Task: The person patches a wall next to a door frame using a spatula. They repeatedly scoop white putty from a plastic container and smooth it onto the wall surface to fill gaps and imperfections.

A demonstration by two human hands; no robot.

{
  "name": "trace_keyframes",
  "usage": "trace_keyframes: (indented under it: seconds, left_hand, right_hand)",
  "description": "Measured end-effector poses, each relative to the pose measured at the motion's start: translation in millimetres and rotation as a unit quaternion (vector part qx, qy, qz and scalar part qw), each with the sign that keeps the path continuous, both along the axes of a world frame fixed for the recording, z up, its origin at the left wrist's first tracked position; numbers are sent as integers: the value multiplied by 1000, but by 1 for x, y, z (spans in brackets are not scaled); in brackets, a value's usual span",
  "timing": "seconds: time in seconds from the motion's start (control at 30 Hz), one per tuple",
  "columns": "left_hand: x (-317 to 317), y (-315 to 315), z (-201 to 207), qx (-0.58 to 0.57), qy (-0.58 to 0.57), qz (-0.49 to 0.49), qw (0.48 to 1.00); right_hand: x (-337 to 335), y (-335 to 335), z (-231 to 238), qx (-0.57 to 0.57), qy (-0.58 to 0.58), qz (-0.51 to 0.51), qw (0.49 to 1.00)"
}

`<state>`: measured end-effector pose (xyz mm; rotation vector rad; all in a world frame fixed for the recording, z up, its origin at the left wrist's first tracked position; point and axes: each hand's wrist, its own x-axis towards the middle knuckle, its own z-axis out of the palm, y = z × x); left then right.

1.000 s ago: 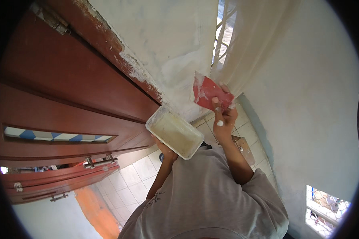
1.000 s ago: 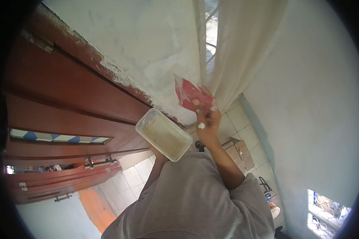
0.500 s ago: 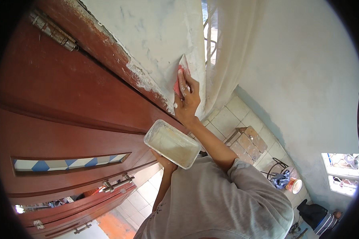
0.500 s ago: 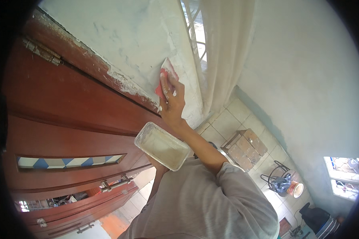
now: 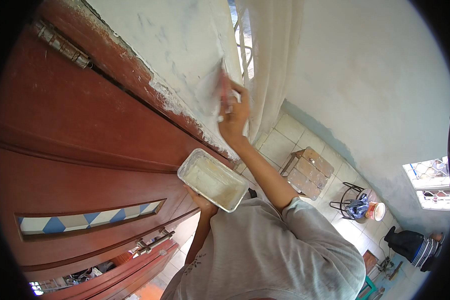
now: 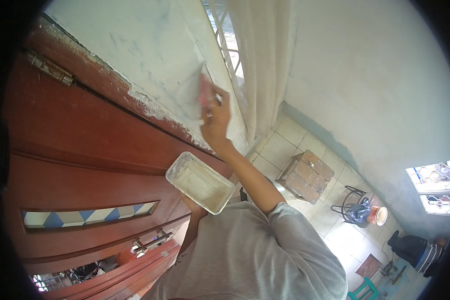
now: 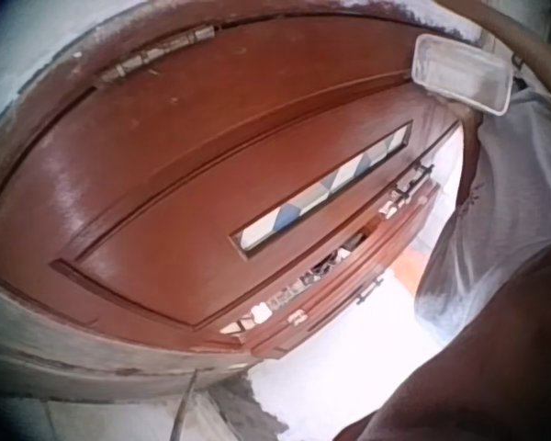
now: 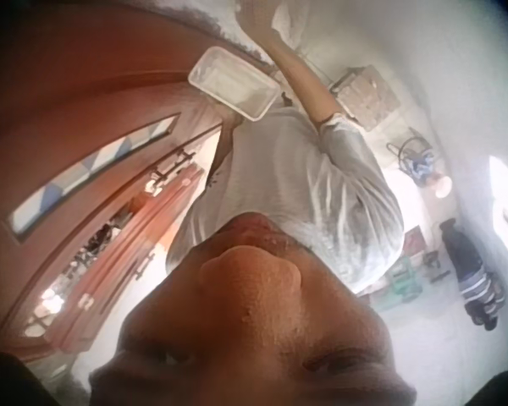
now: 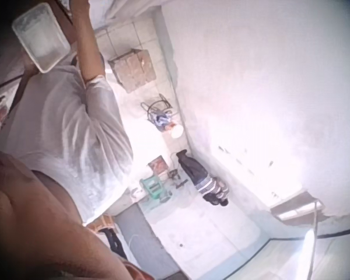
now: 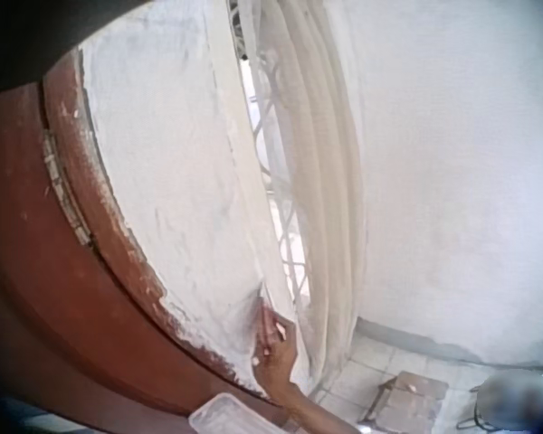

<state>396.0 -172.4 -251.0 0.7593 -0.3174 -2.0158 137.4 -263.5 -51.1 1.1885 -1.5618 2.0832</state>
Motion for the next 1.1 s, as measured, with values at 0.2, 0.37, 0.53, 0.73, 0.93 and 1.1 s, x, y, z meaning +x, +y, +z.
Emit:
trace_keyframes:
  seconds: [0.2, 0.37, 0.53, 0.73, 0.93, 1.1]
  left_hand:
    - [-1, -3, 19, 1, 17, -24, 1000]
    - [2, -8, 2, 1, 50, -31, 998]
    - [9, -6, -16, -82, -54, -7, 995]
    - [5, -3, -2, -30, 24, -32, 999]
    - [2, -5, 5, -10, 71, -54, 996]
    - [4, -8, 3, -2, 108, -65, 992]
  right_hand:
    - [37, 22, -9, 61, 13, 84, 994]
    - [17, 50, -26, 38, 51, 73, 995]
    - [-10, 34, -4, 61, -55, -26, 996]
    - [34, 8, 20, 86, 5, -3, 996]
    - [41, 49, 9, 107, 56, 83, 989]
    - [6, 51, -5, 68, -44, 18, 997]
